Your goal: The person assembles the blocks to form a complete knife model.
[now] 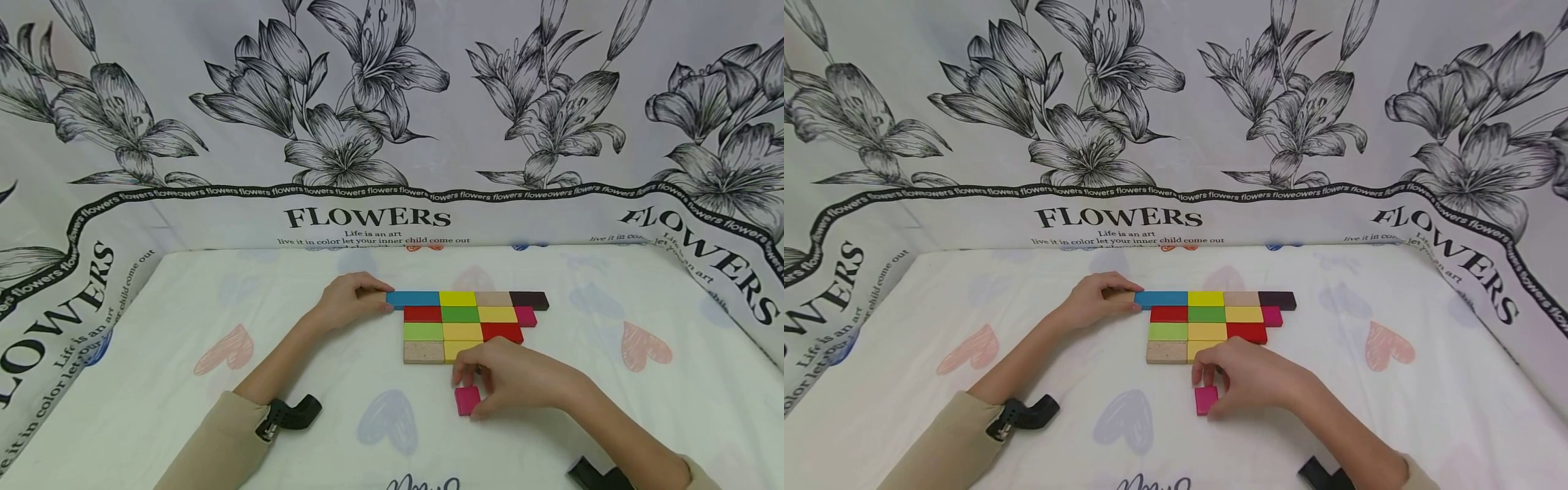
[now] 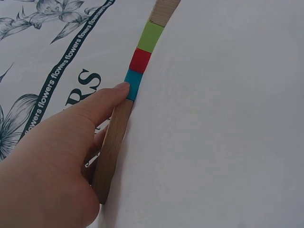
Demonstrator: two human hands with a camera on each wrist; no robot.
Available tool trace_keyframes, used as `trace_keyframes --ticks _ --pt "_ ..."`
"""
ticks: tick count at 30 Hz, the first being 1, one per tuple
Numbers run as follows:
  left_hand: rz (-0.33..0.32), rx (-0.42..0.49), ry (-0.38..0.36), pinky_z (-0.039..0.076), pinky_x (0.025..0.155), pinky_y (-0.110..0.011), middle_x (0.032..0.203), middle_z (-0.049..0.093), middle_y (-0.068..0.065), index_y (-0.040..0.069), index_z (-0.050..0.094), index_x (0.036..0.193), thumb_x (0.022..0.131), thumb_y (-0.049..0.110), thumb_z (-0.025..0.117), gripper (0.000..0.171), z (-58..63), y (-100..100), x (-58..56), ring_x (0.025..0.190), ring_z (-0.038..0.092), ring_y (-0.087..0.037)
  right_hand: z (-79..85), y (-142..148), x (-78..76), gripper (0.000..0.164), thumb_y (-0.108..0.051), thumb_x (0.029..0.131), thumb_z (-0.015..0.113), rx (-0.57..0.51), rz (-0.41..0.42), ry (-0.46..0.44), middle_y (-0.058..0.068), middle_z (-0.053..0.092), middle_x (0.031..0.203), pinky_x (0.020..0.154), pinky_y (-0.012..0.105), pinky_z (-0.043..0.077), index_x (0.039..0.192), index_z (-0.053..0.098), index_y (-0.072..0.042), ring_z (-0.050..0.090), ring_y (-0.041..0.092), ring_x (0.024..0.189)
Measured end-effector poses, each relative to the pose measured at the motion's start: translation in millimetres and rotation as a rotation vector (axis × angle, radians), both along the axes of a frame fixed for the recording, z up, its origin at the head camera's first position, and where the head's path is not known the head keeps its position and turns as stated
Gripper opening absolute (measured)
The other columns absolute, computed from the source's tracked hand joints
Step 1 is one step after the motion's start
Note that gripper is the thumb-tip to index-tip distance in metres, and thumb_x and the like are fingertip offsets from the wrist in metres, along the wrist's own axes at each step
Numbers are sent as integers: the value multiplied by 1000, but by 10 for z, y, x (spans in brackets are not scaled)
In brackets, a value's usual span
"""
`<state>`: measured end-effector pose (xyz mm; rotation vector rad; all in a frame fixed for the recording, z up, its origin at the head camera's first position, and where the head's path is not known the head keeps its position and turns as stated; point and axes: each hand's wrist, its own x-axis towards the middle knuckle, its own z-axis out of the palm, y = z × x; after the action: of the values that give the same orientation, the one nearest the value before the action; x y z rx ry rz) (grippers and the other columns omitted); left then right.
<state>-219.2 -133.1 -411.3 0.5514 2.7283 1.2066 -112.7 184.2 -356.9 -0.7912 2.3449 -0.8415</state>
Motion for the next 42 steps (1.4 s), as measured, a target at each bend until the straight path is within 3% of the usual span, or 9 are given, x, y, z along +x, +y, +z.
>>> trace_keyframes --ticks 12,24,35,42 --pt "-8 1 18 46 94 -38 115 75 3 21 82 120 88 32 85 34 1 -3 13 107 60 -19 -89 60 -65 30 -23 80 93 -107 58 -2 -12 65 89 70 24 55 105 76 -24 62 8 81" --pt "4 4 -9 45 96 -39 117 74 3 22 81 120 88 32 85 34 7 5 15 109 60 -20 -62 76 -58 30 -26 79 95 -73 18 15 -11 66 89 71 24 55 102 76 -28 63 11 82" --pt "-8 4 7 46 93 -37 113 74 3 22 81 121 88 32 85 34 -9 -1 -1 105 60 -19 45 246 -121 30 -26 81 93 -92 -6 93 -11 68 97 73 25 56 106 77 -23 62 11 84" --pt "-6 6 11 45 94 -38 113 74 4 22 81 120 88 32 85 34 -6 -3 1 106 60 -19 100 400 -177 25 -22 82 92 -127 -16 196 -12 67 90 71 25 53 103 78 -25 61 13 80"
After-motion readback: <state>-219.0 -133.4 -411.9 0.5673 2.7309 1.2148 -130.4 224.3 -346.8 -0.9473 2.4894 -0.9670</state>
